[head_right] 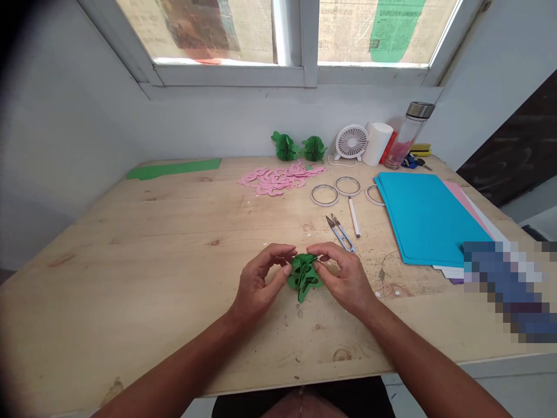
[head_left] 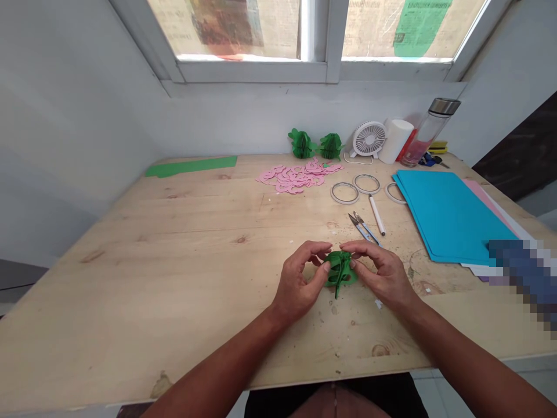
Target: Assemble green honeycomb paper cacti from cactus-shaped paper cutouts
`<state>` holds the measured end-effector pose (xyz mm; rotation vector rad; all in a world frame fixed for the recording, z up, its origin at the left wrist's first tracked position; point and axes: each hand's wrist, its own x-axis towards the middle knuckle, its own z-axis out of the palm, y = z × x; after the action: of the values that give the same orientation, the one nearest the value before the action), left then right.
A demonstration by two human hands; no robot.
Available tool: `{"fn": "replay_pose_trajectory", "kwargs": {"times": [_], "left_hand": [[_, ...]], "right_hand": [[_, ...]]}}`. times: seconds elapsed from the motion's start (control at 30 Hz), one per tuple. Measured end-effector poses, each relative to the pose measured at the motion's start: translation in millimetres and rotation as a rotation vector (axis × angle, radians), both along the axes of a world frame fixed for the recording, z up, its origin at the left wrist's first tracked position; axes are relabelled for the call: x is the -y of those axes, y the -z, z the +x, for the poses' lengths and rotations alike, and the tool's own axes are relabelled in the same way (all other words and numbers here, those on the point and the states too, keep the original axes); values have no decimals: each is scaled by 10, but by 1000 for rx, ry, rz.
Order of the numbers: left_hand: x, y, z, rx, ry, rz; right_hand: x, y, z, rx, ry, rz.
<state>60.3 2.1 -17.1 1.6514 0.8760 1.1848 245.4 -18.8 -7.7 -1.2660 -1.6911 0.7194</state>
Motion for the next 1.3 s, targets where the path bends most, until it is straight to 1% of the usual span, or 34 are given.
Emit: {"fn": "replay_pose_trajectory", "kwargs": {"times": [0.13, 0.27, 0.37, 0.53, 0.67, 0.8, 0.87, 1.13, 1.3], "left_hand": [[-2, 49, -6, 33, -7, 14], [-21, 78, -4, 77, 27, -41], [-38, 48, -12, 39, 50, -50], [-74, -36, -50, -68, 83, -58], [-113, -35, -72, -41, 140, -161], [-146, 5, -79, 32, 248, -327], [-154, 18, -83, 53, 301, -366], [-165, 46, -102, 10, 363, -296], [-134, 20, -80, -13, 382, -245]], "right_hand": [[1, -17, 3, 74, 31, 50], [-3, -14, 14, 109, 13, 62], [-5, -32, 18, 126, -12, 51], [-4, -74, 16, 153, 2, 59], [0, -79, 13, 157, 7, 61], [-1, -68, 15, 150, -1, 54], [-4, -61, 17, 142, -10, 54], [-7, -38, 25, 128, -19, 32], [6, -47, 19, 136, -6, 21]]}}
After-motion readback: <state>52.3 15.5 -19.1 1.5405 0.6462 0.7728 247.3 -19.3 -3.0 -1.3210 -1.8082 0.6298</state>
